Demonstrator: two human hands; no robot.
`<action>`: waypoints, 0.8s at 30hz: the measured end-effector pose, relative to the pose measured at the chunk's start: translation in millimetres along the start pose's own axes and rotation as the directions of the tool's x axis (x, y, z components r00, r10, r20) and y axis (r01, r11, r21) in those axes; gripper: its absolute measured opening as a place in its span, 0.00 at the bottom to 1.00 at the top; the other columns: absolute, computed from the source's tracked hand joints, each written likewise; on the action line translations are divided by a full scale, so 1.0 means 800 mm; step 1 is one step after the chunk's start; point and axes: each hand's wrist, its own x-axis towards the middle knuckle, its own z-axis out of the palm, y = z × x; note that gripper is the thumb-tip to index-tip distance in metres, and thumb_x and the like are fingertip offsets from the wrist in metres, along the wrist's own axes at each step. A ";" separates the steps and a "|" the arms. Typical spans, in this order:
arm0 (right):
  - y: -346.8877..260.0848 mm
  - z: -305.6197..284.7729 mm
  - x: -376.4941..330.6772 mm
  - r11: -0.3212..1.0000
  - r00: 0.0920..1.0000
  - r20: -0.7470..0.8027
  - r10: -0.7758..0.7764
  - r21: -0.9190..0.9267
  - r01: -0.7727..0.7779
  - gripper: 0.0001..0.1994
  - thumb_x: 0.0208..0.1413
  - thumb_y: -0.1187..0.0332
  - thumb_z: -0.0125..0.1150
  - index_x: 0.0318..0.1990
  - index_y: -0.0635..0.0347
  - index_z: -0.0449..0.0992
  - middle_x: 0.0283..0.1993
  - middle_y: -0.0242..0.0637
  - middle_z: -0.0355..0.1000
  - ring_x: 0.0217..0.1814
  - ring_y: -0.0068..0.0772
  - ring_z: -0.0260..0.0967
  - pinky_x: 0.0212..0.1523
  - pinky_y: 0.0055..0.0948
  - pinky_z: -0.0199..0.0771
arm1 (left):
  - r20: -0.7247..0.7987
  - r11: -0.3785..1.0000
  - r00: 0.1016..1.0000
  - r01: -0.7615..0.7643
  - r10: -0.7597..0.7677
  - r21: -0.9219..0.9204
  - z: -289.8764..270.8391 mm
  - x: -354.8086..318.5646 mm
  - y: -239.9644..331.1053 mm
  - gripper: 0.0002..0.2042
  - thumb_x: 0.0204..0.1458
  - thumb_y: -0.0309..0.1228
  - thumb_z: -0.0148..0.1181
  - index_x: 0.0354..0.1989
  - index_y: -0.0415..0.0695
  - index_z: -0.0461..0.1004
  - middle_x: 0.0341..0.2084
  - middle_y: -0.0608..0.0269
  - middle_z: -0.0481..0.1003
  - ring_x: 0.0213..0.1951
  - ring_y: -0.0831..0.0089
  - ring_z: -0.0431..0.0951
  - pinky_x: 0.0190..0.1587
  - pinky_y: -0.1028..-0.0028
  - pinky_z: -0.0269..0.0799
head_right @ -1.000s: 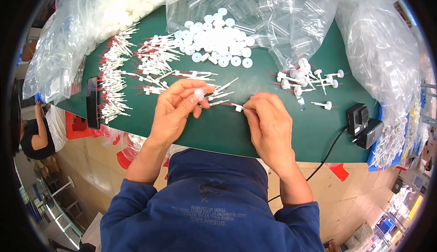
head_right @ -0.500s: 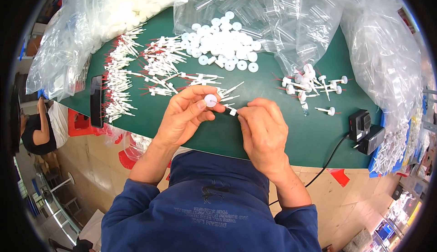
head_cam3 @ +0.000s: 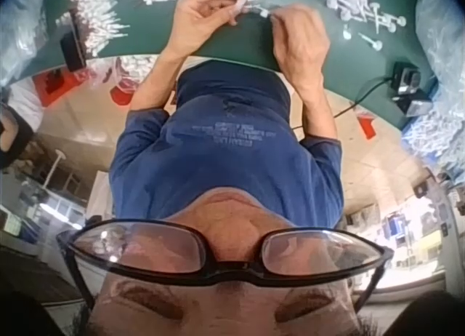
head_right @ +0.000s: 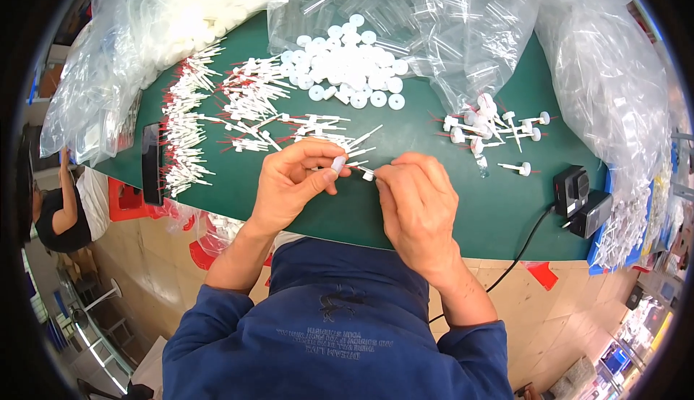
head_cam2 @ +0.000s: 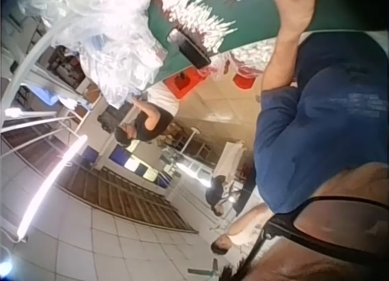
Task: The person assembles small white plastic caps onto wired leads by hand on a factory workbench.
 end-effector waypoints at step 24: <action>-0.006 0.019 -0.011 0.979 0.990 0.080 0.114 0.163 -0.126 0.08 0.49 0.83 0.65 0.34 0.63 0.73 0.29 0.39 0.69 0.33 0.45 0.69 0.32 0.39 0.70 | 0.116 0.998 0.993 0.036 -0.031 -0.047 0.004 0.003 -0.013 0.11 0.56 0.13 0.61 0.47 0.31 0.80 0.42 0.52 0.78 0.41 0.69 0.82 0.45 0.75 0.81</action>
